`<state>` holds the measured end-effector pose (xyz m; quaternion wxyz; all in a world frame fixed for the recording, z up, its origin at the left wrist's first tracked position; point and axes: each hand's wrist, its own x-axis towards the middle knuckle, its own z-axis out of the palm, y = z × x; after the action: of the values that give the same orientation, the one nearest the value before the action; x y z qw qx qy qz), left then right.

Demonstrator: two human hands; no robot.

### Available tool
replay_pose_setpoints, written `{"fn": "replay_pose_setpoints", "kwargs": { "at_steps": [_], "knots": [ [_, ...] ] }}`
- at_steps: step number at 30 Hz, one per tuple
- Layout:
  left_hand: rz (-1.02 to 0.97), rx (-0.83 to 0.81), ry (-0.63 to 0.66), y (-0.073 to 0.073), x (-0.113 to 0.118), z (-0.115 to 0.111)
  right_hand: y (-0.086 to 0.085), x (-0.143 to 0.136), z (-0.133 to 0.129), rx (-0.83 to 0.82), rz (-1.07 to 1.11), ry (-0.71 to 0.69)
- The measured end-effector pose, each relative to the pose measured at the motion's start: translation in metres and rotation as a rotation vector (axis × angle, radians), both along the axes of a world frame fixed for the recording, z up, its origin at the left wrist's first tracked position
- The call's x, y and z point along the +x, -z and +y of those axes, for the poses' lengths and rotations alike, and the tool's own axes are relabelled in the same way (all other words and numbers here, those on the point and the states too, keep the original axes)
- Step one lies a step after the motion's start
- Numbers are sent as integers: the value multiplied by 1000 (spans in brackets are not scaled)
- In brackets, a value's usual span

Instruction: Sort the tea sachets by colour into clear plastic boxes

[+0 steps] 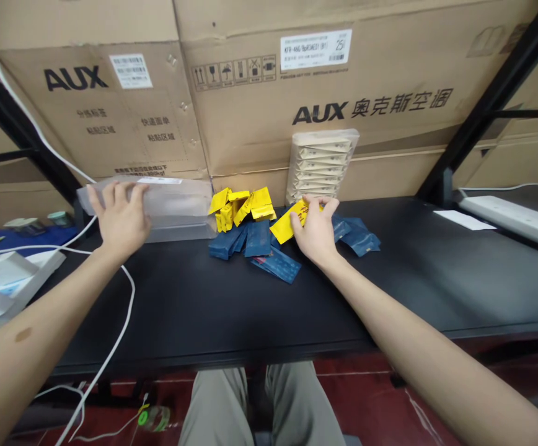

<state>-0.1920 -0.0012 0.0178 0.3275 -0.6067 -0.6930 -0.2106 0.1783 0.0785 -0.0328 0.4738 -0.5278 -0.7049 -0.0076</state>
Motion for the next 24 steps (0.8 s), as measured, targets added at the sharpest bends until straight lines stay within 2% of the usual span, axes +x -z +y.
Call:
{"fn": "replay_pose_setpoints", "kwargs": {
  "at_steps": [5, 11, 19, 24],
  "knots": [
    [-12, -128, 9, 6, -1, -2, -2, 2, -5, -52, -168, 115],
    [-25, -283, 70, 8, -7, 6, -3, 2, -7, -60, -197, 129],
    [-54, -249, 129, 15, -20, 10, -3, 3, -8, -91, -200, 130],
    [-26, -276, 144, 13, -19, 12, -3, 3, -8, -98, -199, 114]
  ]
}}
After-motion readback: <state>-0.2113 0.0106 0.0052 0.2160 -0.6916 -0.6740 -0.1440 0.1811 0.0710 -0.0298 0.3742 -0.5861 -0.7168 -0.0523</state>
